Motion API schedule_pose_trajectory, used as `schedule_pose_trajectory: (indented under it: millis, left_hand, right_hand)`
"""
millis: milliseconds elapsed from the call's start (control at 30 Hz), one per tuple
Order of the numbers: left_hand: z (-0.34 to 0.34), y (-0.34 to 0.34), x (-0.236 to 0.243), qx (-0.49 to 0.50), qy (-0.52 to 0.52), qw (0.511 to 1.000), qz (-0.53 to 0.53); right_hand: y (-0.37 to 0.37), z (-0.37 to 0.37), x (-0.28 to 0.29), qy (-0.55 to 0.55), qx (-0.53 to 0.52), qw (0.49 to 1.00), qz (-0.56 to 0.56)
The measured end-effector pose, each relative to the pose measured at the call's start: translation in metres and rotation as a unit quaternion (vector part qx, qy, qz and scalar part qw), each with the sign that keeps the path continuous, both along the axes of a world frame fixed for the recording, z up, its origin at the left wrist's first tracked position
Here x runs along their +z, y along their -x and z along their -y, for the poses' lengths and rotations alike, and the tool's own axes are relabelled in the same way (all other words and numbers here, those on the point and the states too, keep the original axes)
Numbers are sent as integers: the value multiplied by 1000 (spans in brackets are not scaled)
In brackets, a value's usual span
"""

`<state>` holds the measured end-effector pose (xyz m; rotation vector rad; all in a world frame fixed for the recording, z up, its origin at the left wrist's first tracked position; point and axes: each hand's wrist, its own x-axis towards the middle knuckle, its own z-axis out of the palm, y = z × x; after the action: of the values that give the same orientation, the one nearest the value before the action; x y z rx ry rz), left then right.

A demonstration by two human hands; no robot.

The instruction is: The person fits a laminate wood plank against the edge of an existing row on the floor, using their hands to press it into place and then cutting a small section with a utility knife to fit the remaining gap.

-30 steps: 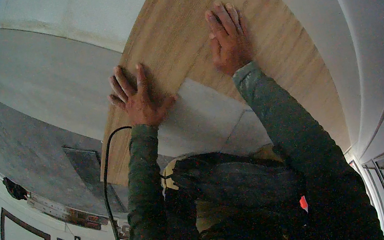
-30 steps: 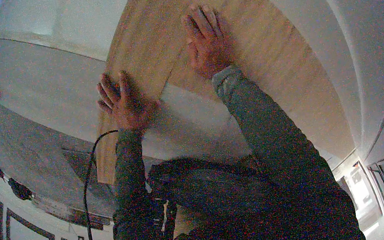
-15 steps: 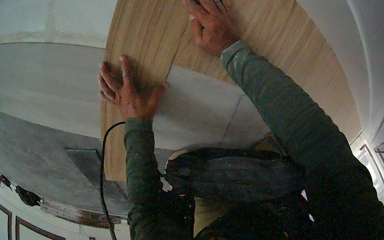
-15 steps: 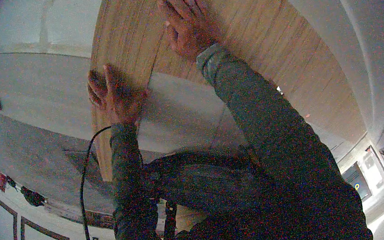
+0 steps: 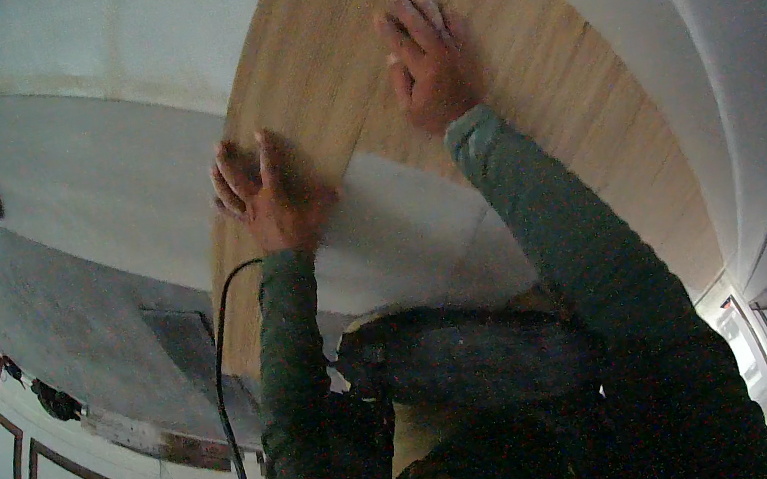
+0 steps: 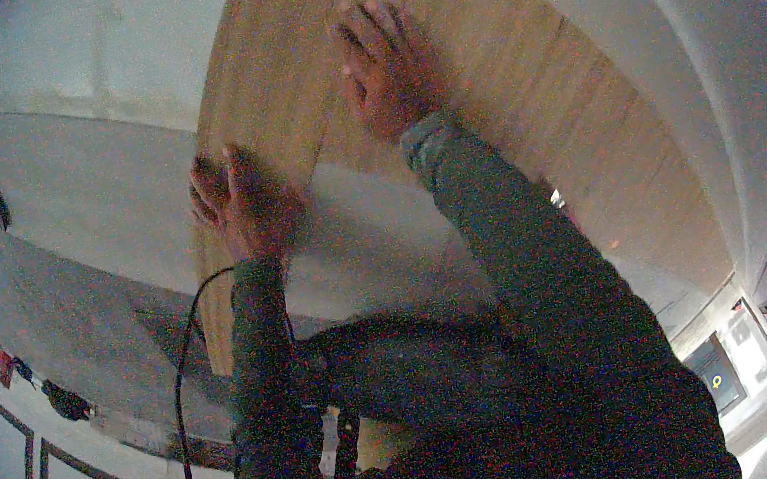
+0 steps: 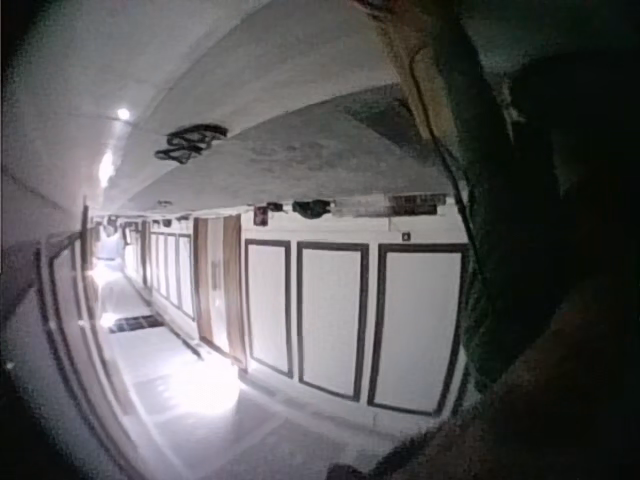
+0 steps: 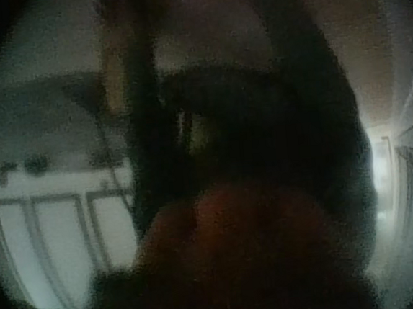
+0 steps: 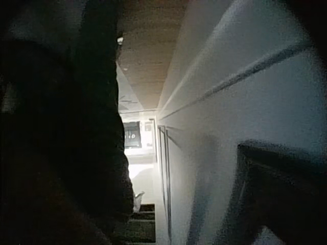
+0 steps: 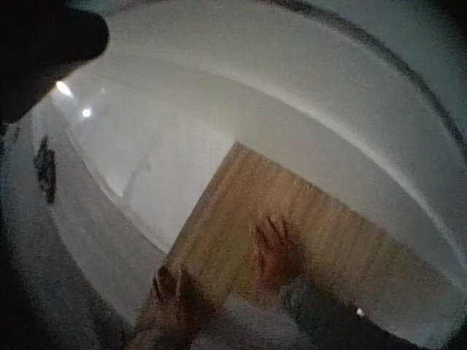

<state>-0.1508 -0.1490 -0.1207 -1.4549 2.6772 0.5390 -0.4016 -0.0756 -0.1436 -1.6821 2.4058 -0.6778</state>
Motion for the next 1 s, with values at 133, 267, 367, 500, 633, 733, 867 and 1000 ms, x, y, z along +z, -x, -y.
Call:
schedule_pose_trajectory:
  millis: [133,267,367,500,633,733,867,1000]
  left_hand:
    - [0,9,3,-14,0,999,-52]
    - [0,6,6,-3,-27,1000,-11]
    - [0,6,4,-10,-19,1000,-9]
    - [0,6,1,-8,-40,999,18]
    - [1,4,2,-5,-19,1000,-2]
    - [1,3,3,-15,-13,999,-33]
    - [1,6,8,-11,-32,999,-35]
    - [1,8,11,-4,-41,999,-35]
  right_hand:
    - [11,-2,6,-41,-4,999,1]
    - [4,-1,5,-59,-8,998,9]
    - [4,-2,2,-46,-4,999,13]
    - [1,-5,0,-50,-13,998,29]
    - [-2,-3,4,-56,-24,997,52]
    - [-2,-3,5,-59,-23,997,48]
    - [-1,-5,3,-46,-24,997,57]
    - [-1,-6,3,-43,-29,997,54]
